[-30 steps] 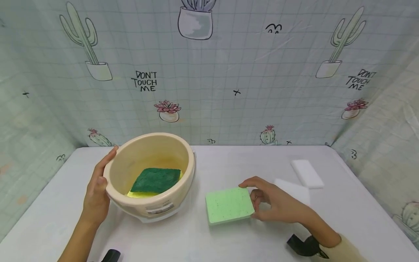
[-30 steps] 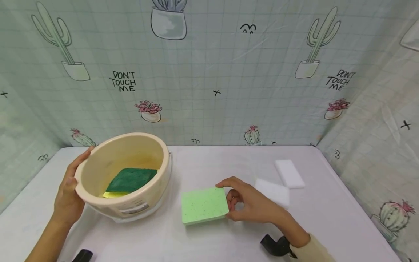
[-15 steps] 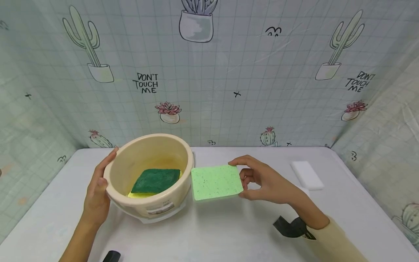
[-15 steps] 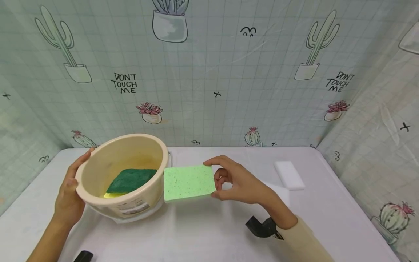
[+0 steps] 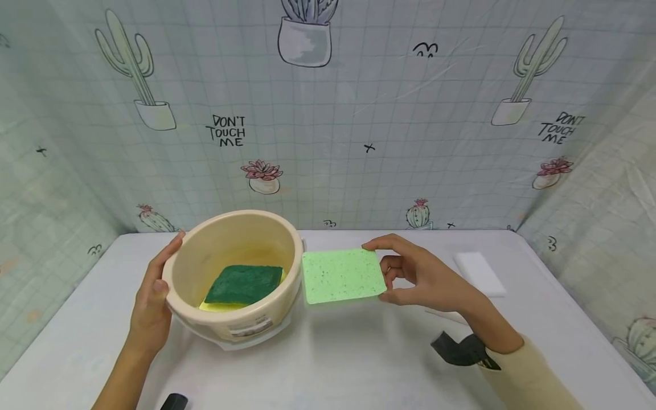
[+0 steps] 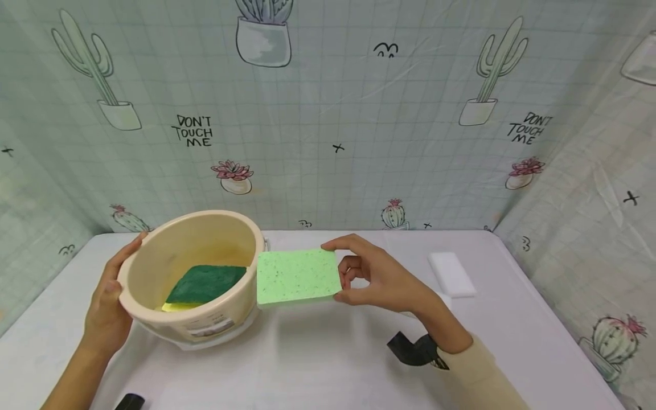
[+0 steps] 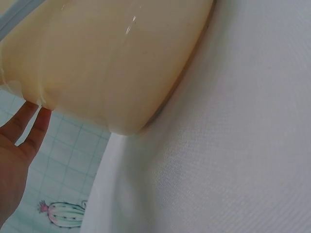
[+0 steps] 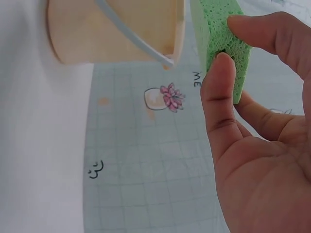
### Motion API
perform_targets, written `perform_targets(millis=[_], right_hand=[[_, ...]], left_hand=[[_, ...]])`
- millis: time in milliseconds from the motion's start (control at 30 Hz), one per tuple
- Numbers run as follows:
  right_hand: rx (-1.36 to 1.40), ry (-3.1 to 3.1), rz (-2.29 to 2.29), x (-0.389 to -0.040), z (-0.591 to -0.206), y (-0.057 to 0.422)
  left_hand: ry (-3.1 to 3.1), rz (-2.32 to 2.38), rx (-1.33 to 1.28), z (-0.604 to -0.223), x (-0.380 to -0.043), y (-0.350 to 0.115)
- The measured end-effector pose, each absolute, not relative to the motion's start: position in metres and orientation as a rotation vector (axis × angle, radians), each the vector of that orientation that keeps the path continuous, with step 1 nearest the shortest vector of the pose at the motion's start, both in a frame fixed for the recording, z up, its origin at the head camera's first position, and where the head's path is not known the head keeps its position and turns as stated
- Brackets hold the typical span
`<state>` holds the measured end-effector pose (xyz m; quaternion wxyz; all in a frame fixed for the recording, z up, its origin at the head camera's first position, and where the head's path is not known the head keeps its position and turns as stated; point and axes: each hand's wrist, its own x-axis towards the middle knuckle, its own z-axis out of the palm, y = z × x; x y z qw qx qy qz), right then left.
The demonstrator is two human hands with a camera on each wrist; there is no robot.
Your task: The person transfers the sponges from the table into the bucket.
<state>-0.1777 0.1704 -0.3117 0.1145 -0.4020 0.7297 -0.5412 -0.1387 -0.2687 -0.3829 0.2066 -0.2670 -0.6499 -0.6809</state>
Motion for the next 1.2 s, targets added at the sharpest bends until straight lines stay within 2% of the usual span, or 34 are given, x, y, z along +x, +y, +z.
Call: perform_targets(millis=[767,1200], right_hand=[[-1.154,2.086,-1.658,-0.190,-0.289,0.102],[-1.166,2.157,-1.538,-0.193,-0.276,0.052]], left_hand=[[-1.811,-1.911,-0.720,-0.384,-0.136,-0.270],[-1.817,-1.881,-0.713,-0.383,-0.138,-0.269]])
